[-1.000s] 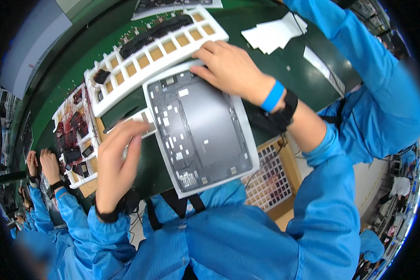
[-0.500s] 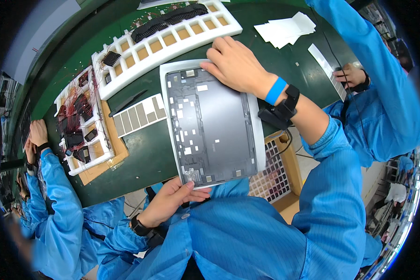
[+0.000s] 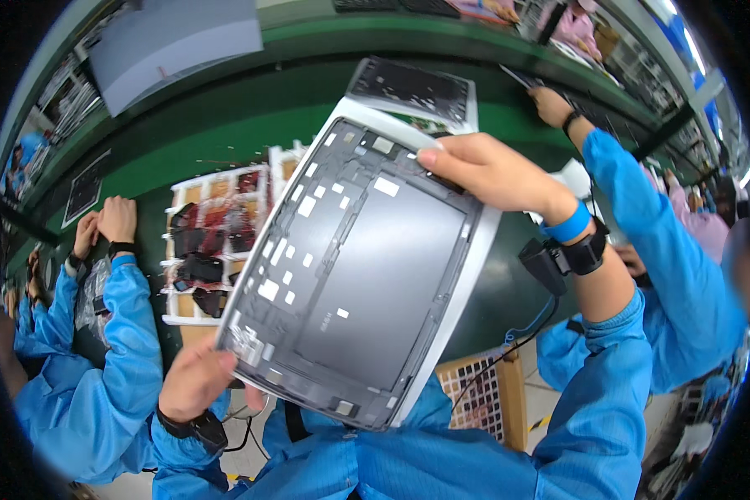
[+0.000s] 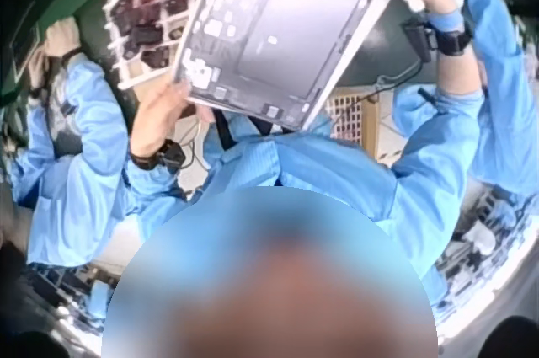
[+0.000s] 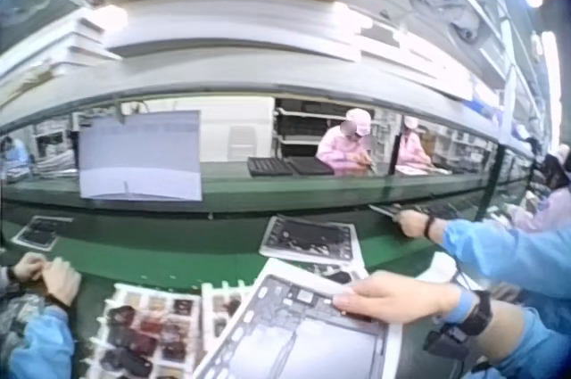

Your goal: Assembling electronic components for a tablet or similar mobile device on a production line.

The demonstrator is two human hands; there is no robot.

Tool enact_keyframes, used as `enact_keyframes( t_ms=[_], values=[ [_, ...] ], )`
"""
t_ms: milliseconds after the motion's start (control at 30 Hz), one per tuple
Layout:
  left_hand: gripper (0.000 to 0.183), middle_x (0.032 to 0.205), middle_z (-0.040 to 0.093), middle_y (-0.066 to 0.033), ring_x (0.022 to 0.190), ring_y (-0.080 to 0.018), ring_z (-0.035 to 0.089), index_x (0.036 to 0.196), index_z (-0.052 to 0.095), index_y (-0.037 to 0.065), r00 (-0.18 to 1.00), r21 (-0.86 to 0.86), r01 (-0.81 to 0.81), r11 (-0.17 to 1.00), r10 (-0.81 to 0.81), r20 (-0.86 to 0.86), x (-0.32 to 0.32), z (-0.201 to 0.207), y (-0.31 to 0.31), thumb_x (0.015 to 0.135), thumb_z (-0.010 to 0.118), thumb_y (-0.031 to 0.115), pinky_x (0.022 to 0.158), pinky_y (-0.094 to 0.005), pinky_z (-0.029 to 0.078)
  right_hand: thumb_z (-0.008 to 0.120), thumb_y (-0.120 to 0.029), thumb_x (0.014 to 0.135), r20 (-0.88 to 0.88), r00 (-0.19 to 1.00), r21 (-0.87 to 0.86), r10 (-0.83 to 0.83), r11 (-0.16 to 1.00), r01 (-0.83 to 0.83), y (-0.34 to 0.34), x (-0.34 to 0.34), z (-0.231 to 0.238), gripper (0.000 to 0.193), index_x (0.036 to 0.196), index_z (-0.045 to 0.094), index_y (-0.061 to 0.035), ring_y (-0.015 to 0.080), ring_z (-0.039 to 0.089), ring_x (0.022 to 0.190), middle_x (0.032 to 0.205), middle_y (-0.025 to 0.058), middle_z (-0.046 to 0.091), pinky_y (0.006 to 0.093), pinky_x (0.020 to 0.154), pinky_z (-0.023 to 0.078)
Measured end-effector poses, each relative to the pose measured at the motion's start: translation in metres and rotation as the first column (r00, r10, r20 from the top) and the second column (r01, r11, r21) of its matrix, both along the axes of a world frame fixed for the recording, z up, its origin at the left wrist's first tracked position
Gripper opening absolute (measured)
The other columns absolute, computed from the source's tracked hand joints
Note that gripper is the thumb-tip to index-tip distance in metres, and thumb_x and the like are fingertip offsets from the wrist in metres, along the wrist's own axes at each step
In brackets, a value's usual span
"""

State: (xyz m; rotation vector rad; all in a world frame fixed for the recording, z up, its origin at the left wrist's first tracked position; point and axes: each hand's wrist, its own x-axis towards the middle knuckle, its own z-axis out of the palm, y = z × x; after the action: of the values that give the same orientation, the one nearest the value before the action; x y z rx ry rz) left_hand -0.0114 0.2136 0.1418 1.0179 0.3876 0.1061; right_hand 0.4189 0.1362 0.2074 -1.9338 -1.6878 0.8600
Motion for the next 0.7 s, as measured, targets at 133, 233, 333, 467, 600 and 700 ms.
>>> enact_keyframes(
  t_ms=[133,233,333,467,600,700],
  values=[
    [0.060,0.107,0.069,-0.0225,0.084,-0.0283,0.069,0.135,0.050,-0.010,0.830,-0.116,-0.413,0.903,0.425,0.361,0.007,-0.006,0.013,0.108,0.045,0.043,0.075,-0.0367,0.055,0.056,-0.042,0.107,-0.022,0.995,0.235,-0.101,0.967,0.103,0.041,-0.005,0.051,0.039,0.095,0.065,-0.0055,0.0032,0.042,0.072,0.076,-0.0086,0.046,0.0231,0.061,0.035],
    [0.050,0.090,0.067,-0.0159,0.078,-0.0227,0.064,0.120,0.056,-0.005,0.815,-0.118,-0.380,0.917,0.392,0.427,0.008,-0.024,0.022,0.109,0.044,0.042,0.076,-0.0323,0.052,0.056,-0.038,0.107,-0.332,0.925,0.281,-0.184,0.917,0.283,0.084,-0.012,0.066,0.038,0.100,0.069,-0.0035,0.0043,0.046,0.074,0.081,-0.0072,0.056,0.0244,0.064,0.039],
    [0.031,0.090,0.066,-0.0119,0.083,-0.0182,0.063,0.113,0.059,-0.004,0.916,0.010,-0.353,0.936,0.343,0.206,-0.001,-0.038,0.006,0.107,0.051,0.026,0.079,-0.0305,0.051,0.056,-0.037,0.107,-0.371,0.919,0.241,-0.135,0.941,0.236,0.141,0.002,0.038,0.037,0.101,0.070,-0.0030,0.0053,0.052,0.076,0.086,-0.0039,0.064,0.0251,0.069,0.044],
    [0.021,0.097,0.066,-0.0031,0.092,-0.0088,0.061,0.117,0.063,0.003,0.971,-0.072,-0.195,0.978,0.203,0.130,-0.019,-0.056,-0.017,0.107,0.056,0.020,0.082,-0.0241,0.049,0.055,-0.032,0.107,-0.575,0.797,0.098,-0.184,0.952,0.290,0.229,-0.011,-0.016,0.034,0.103,0.069,-0.0007,0.0114,0.061,0.078,0.092,0.0020,0.069,0.0303,0.071,0.051],
    [0.021,0.099,0.065,-0.0022,0.092,-0.0077,0.059,0.119,0.061,0.003,0.958,-0.100,-0.186,0.978,0.203,0.204,-0.032,-0.078,-0.041,0.107,0.058,0.020,0.082,-0.0245,0.049,0.050,-0.028,0.108,-0.651,0.657,-0.006,-0.380,0.868,0.496,0.312,-0.019,-0.073,0.036,0.107,0.067,0.0036,0.0213,0.065,0.085,0.099,0.0101,0.069,0.0354,0.075,0.054],
    [0.021,0.099,0.063,-0.0022,0.094,-0.0083,0.058,0.118,0.060,0.002,0.965,-0.121,-0.203,0.972,0.219,0.144,-0.041,-0.078,-0.050,0.109,0.054,0.020,0.087,-0.0251,0.048,0.051,-0.027,0.107,-0.610,0.675,0.128,-0.416,0.789,0.601,0.385,0.024,-0.157,0.038,0.113,0.066,0.0069,0.0264,0.066,0.091,0.102,0.0162,0.069,0.0413,0.079,0.054]
  ],
)
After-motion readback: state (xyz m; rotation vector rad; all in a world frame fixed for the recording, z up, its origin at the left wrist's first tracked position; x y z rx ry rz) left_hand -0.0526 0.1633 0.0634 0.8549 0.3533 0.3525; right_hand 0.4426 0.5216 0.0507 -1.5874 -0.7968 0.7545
